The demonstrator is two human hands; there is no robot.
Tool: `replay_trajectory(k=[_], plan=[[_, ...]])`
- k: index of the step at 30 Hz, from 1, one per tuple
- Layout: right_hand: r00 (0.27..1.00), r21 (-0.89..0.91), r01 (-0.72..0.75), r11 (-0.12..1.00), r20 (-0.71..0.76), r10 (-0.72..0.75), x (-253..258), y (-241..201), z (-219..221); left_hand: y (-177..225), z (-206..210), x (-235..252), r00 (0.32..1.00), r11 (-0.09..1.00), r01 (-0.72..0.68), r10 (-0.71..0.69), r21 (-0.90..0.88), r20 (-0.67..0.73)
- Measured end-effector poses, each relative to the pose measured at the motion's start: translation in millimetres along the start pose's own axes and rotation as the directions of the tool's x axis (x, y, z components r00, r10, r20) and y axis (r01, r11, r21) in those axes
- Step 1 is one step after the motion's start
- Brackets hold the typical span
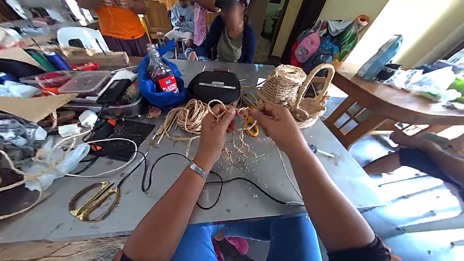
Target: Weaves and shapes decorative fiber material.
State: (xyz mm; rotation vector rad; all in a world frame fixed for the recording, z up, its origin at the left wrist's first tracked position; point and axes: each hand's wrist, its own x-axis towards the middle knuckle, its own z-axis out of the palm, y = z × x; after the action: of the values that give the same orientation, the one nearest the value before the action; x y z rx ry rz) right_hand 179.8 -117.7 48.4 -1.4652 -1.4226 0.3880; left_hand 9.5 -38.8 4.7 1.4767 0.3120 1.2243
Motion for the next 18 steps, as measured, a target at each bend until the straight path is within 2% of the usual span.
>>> replay_trajectory(k=[3, 6, 13, 18], plan=[[1.0, 0.057, -0.013, 0.998, 0.006, 0.013, 5.5, 1.9, -0.1, -2.5, 1.4, 0.1, 1.0, 1.0, 0.007, -0.007, 0.011, -0.019], [1.0, 0.021, 0.019, 1.0, 0.018, -0.019, 8.2, 0.5, -1.0, -5.1, 2.2, 0.8, 1.0, 1.0, 0.008, -0.009, -0.01, -0.022], [0.985, -0.046, 0.13, 0.99, 0.12, -0.124, 18.7, 2.3, 6.9, -3.8, 4.0, 2.3, 0.988, 0.978, 0.133, -0.144, -0.159, -0.063], [0.982, -0.12, 0.187, 0.975, 0.022, -0.186, 13.9, 0.5, 24.7, -6.3, -0.5, 3.2, 0.986, 0.968, 0.111, -0.136, -0.223, -0.1]])
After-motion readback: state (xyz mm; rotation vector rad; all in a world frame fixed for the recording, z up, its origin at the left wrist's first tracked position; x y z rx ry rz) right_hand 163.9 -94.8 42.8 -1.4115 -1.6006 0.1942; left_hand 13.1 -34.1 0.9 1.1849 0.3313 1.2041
